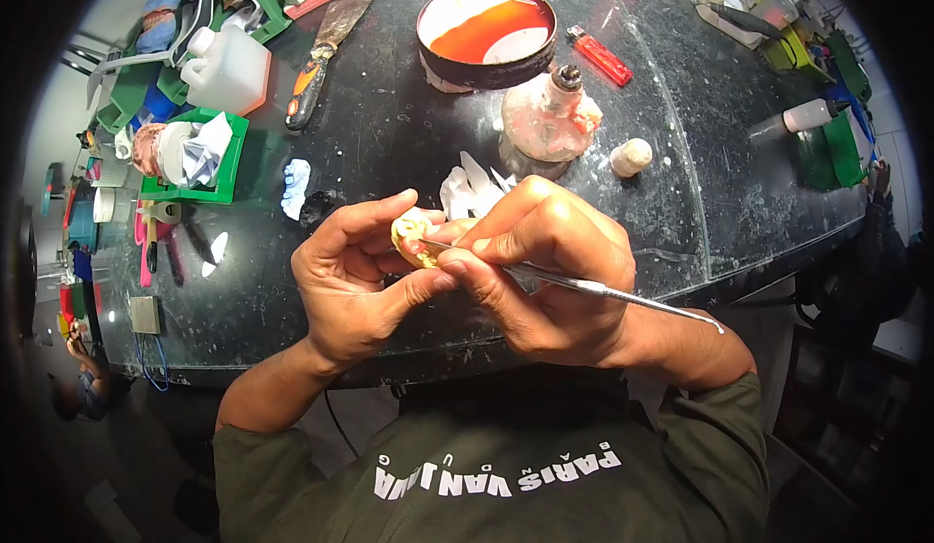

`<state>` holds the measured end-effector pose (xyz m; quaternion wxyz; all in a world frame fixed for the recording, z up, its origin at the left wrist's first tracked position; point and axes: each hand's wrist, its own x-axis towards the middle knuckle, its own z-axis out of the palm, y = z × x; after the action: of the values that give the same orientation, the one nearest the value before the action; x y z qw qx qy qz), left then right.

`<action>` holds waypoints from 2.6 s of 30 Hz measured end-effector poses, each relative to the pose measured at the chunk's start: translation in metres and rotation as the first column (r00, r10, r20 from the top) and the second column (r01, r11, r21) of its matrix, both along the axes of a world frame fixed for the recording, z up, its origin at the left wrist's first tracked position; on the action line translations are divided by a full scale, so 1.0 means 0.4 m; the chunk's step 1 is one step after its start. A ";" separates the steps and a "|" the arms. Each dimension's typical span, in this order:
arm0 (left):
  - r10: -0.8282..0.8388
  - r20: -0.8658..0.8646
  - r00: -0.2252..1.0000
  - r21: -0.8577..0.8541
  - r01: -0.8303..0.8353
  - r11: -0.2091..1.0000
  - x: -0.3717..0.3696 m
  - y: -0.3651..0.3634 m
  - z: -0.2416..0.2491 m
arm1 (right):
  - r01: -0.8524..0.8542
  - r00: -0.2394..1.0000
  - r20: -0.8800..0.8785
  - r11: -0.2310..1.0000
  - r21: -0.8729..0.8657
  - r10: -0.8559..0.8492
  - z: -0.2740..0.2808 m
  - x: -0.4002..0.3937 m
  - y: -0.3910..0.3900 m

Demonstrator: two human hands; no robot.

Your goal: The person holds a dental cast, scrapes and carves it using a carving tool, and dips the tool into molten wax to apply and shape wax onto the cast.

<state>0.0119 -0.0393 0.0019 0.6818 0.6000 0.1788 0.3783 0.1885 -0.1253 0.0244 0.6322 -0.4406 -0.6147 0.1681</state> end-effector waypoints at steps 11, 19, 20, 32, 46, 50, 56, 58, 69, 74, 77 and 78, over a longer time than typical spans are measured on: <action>0.011 -0.015 1.000 -0.005 -0.011 1.000 -0.004 0.000 0.001 | 0.016 0.999 -0.035 1.000 -0.011 -0.017 -0.016 -0.006 0.000; -0.043 -0.066 0.997 0.027 0.045 0.999 -0.015 0.007 0.008 | 0.007 1.000 0.016 1.000 -0.021 -0.007 -0.004 -0.001 -0.003; -0.044 -0.071 0.997 0.028 0.046 0.999 -0.015 0.007 0.010 | 0.006 0.999 0.052 1.000 -0.026 -0.005 0.007 0.005 -0.003; 0.012 -0.024 1.000 -0.010 -0.012 1.000 -0.005 0.002 0.006 | 0.031 0.994 0.104 1.000 -0.001 -0.031 -0.003 0.009 0.000; -0.078 -0.069 0.995 0.006 0.078 0.997 -0.017 0.016 0.008 | 0.019 0.997 0.073 1.000 -0.010 -0.018 -0.004 0.010 0.001; -0.083 -0.082 0.993 -0.017 0.082 0.996 -0.017 0.015 0.014 | 0.010 0.999 0.052 1.000 -0.029 -0.008 -0.008 0.008 -0.003; -0.113 -0.076 0.991 -0.047 0.110 0.993 -0.019 0.020 0.007 | -0.004 1.000 -0.002 1.000 -0.020 0.004 -0.019 0.001 0.001; -0.115 -0.063 0.991 -0.057 0.112 0.992 -0.017 0.019 0.010 | 0.001 1.000 -0.007 1.000 -0.012 -0.001 -0.013 0.004 0.004; -0.050 -0.034 0.998 -0.056 0.048 0.997 -0.009 0.020 0.005 | -0.015 0.992 -0.125 0.994 -0.104 0.002 -0.019 -0.003 0.000; -0.095 -0.076 0.993 -0.101 0.087 0.991 -0.016 0.021 0.010 | -0.077 0.970 -0.239 0.986 -0.150 0.040 -0.015 -0.004 0.002; -0.091 -0.066 0.994 -0.072 0.086 0.994 -0.016 0.023 0.002 | -0.101 0.960 -0.274 0.979 -0.175 0.050 -0.008 -0.002 0.006; -0.096 -0.070 0.993 -0.070 0.092 0.993 -0.015 0.021 0.001 | -0.107 0.959 -0.280 0.977 -0.186 0.052 -0.004 -0.003 0.005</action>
<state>0.0058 -0.0308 0.0024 0.7116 0.5981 0.1879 0.3173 0.1873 -0.1233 0.0227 0.6565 -0.4491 -0.5187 0.3135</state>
